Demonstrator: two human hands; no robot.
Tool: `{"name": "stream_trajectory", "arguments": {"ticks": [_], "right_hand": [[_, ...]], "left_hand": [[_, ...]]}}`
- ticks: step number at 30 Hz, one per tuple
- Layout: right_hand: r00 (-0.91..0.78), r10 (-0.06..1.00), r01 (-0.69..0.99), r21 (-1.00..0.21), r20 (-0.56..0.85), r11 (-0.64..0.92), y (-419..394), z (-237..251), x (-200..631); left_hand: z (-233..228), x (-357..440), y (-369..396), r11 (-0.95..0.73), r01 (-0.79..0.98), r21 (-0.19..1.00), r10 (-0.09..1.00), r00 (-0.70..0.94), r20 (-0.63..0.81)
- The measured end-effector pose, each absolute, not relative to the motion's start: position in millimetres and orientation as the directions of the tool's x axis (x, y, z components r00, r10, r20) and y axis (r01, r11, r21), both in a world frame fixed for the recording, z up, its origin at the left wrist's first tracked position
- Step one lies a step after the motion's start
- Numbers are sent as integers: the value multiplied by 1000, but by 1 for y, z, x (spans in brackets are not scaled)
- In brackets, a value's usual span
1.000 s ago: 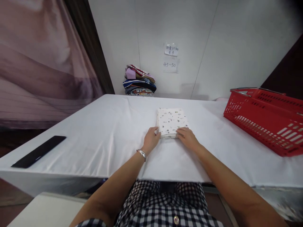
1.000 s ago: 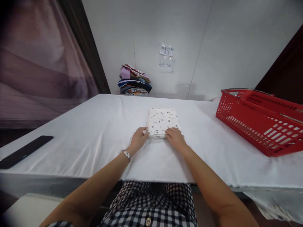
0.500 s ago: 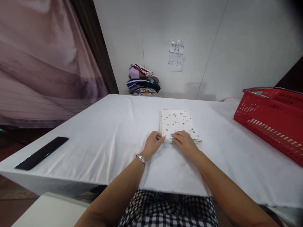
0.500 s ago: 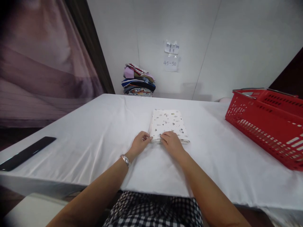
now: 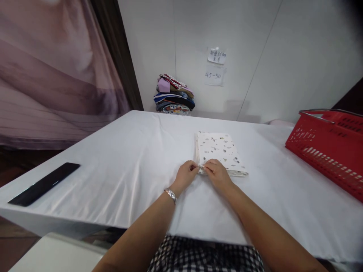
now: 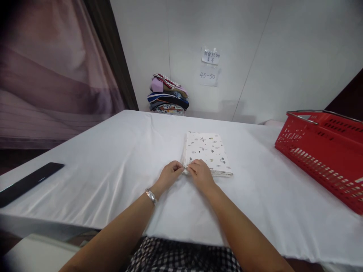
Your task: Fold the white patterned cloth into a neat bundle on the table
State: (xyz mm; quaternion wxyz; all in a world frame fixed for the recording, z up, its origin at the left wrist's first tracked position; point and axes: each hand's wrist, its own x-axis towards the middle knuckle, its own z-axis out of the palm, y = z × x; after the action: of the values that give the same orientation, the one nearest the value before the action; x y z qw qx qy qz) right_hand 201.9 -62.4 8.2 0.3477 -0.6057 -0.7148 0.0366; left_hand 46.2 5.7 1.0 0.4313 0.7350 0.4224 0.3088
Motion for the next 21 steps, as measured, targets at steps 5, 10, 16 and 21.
{"name": "stream_trajectory", "arguments": {"ticks": [5,10,16,21], "right_hand": [[-96,888,885,-370,450,283,-64,4,197],[-102,867,893,-339,487,296,-61,-2,194],[-138,841,876,-332,524,351,-58,-7,194],[-174,819,854,-331,546,402,-58,-8,191]], "left_hand": [[1,46,7,-265,347,899,888,452,88],[-1,49,11,-240,343,908,909,408,86],[6,65,27,-200,423,884,924,383,25],[8,79,43,-170,566,807,928,368,-62]]}}
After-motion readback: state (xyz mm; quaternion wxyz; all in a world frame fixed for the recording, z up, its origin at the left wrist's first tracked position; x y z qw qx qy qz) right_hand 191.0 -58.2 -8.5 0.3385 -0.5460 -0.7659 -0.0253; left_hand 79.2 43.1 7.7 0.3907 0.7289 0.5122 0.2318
